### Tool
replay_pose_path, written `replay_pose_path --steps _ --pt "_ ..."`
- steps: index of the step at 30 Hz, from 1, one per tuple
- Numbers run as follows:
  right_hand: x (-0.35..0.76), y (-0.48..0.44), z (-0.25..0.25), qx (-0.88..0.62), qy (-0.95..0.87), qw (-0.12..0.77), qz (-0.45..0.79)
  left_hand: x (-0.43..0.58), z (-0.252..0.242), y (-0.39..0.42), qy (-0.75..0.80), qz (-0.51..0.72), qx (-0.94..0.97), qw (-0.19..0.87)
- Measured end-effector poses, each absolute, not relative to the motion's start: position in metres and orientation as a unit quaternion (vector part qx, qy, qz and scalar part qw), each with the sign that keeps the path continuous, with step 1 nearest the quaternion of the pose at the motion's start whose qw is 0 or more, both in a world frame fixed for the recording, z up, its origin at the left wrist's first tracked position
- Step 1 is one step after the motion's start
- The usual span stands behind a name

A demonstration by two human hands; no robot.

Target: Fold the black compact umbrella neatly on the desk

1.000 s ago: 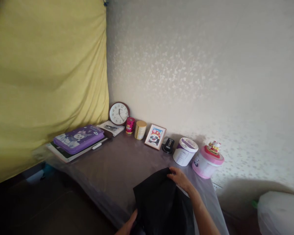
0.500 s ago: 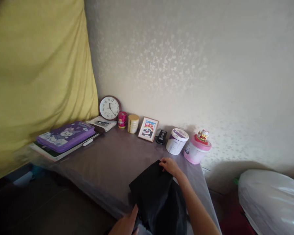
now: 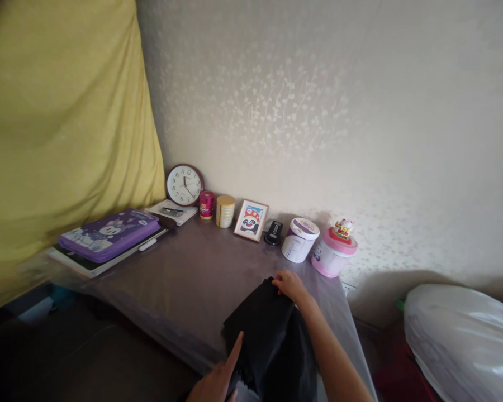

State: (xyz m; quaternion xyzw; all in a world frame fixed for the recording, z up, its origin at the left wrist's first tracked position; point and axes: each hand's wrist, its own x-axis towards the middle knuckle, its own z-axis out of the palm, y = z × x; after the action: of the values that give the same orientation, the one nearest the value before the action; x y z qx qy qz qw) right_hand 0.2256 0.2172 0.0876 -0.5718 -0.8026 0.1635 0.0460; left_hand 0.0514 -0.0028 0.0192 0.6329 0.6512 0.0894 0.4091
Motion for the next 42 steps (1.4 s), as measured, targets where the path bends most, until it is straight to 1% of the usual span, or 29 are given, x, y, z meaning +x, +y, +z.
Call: replay_pose_path --steps 2,4,12,15,17,19,21,23,26,29,33,35,39,42 --pt "0.225 0.216 0.087 -0.569 -0.807 0.05 0.153 0.055 0.022 -0.003 0.651 0.046 0.664 0.366" --pt "0.226 0.214 0.086 -0.565 -0.81 0.053 0.145 0.056 0.023 -0.003 0.643 0.03 0.682 0.347" --pt "0.225 0.2 0.094 -0.559 -0.827 0.051 0.041 0.055 0.021 -0.004 0.641 0.034 0.685 0.345" --pt "0.215 0.182 0.105 -0.506 -0.86 0.061 -0.005 0.056 0.02 -0.003 0.647 0.023 0.682 0.341" --pt "0.207 0.168 0.109 -0.422 -0.906 0.045 0.016 0.056 0.02 -0.003 0.648 0.022 0.681 0.34" --pt "0.2 0.155 0.108 -0.336 -0.94 0.01 0.053 0.057 0.019 -0.003 0.645 0.022 0.685 0.34" --pt "0.194 0.15 0.103 -0.29 -0.954 -0.024 0.065 0.057 0.02 -0.004 0.641 0.022 0.689 0.337" --pt "0.19 0.152 0.097 -0.291 -0.954 -0.049 0.056 0.057 0.02 -0.004 0.642 0.019 0.688 0.337" --pt "0.191 0.167 0.093 -0.359 -0.931 -0.059 0.036 0.057 0.02 -0.005 0.641 0.026 0.688 0.34" --pt "0.2 0.184 0.099 -0.433 -0.901 -0.03 0.023 0.056 0.021 -0.005 0.641 0.035 0.684 0.345" --pt "0.222 0.187 0.119 -0.483 -0.872 0.075 0.003 0.052 0.026 -0.009 0.638 0.057 0.678 0.36" --pt "0.234 0.179 0.128 -0.492 -0.863 0.111 0.012 0.05 0.031 -0.011 0.63 0.077 0.681 0.365" --pt "0.258 0.158 0.132 -0.477 -0.868 0.132 0.05 0.047 0.035 -0.016 0.62 0.097 0.684 0.372" --pt "0.278 0.15 0.121 -0.471 -0.867 0.156 0.035 0.047 0.035 -0.018 0.615 0.115 0.678 0.386"
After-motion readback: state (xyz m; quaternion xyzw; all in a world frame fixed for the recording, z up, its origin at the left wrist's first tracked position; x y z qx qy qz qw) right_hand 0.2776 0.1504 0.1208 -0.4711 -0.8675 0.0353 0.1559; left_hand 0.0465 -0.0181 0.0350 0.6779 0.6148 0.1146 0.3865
